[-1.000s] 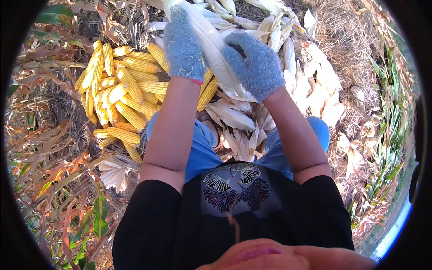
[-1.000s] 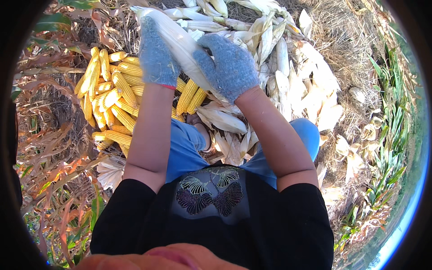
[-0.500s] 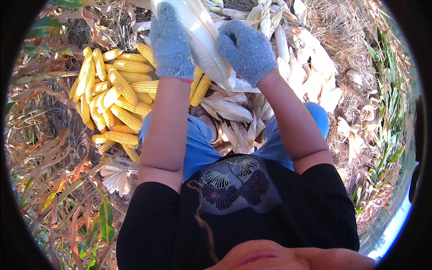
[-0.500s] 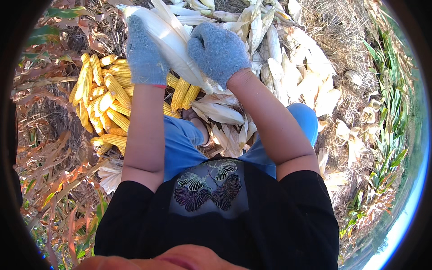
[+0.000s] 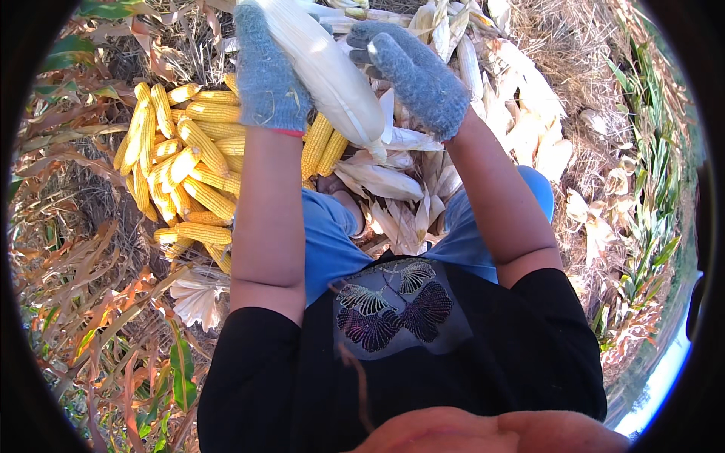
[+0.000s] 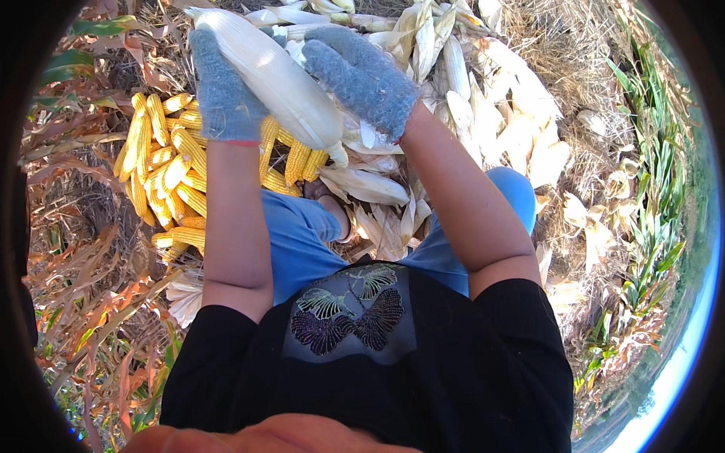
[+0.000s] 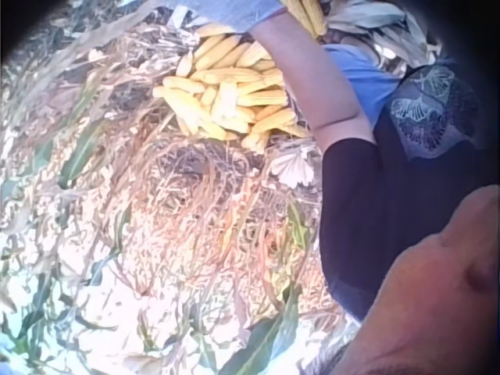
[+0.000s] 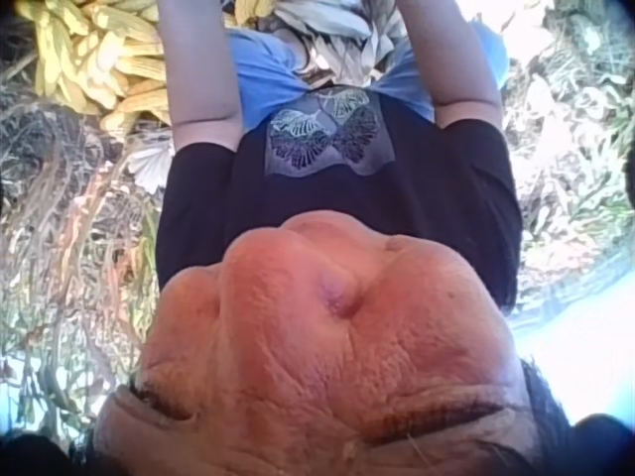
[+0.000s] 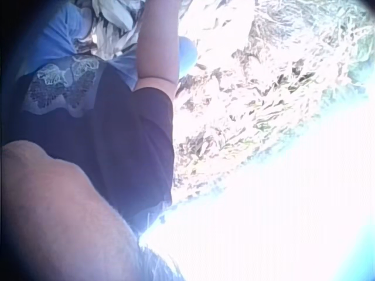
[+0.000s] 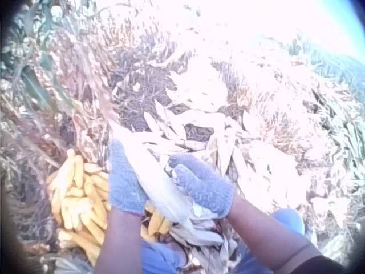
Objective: The person sits on the ground in a cornfield and repeatedly shucks corn cobs by hand, removing the husks and placing the cleaned cobs into a growing pile. The person handles each cob individually, peeling away the husks and discarding them to the side.
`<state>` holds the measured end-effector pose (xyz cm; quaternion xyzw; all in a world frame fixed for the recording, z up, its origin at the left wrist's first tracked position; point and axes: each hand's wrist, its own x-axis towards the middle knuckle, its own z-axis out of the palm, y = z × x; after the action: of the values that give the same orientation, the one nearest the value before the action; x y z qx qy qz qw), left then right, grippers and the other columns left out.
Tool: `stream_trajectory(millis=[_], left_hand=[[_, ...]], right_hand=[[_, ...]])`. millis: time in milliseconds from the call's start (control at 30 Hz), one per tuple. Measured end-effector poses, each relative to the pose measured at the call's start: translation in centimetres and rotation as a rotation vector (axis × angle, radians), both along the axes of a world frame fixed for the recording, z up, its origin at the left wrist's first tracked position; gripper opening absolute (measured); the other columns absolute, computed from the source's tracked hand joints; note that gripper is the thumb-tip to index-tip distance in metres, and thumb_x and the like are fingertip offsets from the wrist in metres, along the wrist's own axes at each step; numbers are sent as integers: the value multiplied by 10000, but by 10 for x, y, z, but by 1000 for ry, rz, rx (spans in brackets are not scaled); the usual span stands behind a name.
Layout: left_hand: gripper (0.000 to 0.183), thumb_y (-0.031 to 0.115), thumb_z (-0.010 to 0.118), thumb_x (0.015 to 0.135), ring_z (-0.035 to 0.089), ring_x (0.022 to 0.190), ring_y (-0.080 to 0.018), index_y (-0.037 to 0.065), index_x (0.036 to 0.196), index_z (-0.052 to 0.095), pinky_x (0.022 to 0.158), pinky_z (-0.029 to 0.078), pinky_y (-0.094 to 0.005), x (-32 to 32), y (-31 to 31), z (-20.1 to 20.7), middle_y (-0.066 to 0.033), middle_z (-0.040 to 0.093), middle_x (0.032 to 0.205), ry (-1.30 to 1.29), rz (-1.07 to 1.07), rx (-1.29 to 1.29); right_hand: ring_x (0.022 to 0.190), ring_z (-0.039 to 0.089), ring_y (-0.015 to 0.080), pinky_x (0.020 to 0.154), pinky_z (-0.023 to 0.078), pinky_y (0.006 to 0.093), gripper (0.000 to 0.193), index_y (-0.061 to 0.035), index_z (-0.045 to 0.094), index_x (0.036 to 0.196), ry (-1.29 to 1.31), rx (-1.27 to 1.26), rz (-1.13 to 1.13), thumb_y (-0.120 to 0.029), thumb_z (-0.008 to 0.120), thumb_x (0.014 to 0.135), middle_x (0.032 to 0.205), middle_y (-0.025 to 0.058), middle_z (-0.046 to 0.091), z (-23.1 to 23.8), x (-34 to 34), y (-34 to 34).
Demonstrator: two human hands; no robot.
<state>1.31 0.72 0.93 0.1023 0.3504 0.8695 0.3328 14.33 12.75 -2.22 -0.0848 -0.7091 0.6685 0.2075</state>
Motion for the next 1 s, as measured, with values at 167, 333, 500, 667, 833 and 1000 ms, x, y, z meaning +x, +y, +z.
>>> stream_trajectory(millis=[167, 333, 500, 667, 833, 1000], left_hand=[[619, 537, 553, 941, 560, 1104, -280, 100, 1365, 444, 926, 501, -466, 13, 2, -12, -113, 562, 1209, 237, 160, -242], [650, 555, 571, 922, 572, 1069, -281, 75, 1346, 455, 859, 535, -431, 4, 0, -18, -122, 553, 1187, 224, 221, -280], [580, 521, 571, 934, 602, 976, -257, 60, 1277, 497, 811, 544, -408, 7, 0, -10, -108, 587, 1091, 251, 201, -244], [355, 342, 581, 976, 594, 944, -174, 55, 1186, 576, 756, 531, -330, 26, 1, -7, -74, 608, 1047, 424, 212, -411], [394, 328, 611, 967, 599, 932, -135, 12, 1198, 561, 773, 509, -272, 38, 8, -10, -76, 620, 1054, 502, 232, -408], [502, 360, 615, 956, 623, 979, -195, 1, 1286, 496, 827, 535, -316, 38, 6, 1, -110, 607, 1125, 426, 192, -364]], right_hand=[[960, 677, 237, 865, 528, 371, 518, -47, 608, 1224, -9, 348, -235, -418, 688, 870, 1089, 135, 682, -1, -3, -30], [814, 683, 279, 733, 535, 389, 316, -61, 665, 1039, 44, 395, -303, -337, 656, 886, 954, 153, 686, -5, -1, -22], [819, 669, 231, 754, 535, 360, 297, -54, 638, 1055, 57, 44, -271, -300, 660, 891, 896, 115, 671, -14, -3, -15], [895, 641, 156, 823, 529, 312, 346, -36, 586, 1138, 136, 194, -347, -250, 695, 889, 960, 87, 651, -5, -10, -26], [798, 560, 111, 737, 484, 273, 193, -33, 631, 1013, -8, 143, -233, -202, 657, 925, 861, 41, 609, 15, 5, -21], [863, 588, 116, 804, 496, 276, 183, -31, 604, 1032, 106, -123, -282, -186, 629, 938, 935, 40, 638, -2, 0, -15]])
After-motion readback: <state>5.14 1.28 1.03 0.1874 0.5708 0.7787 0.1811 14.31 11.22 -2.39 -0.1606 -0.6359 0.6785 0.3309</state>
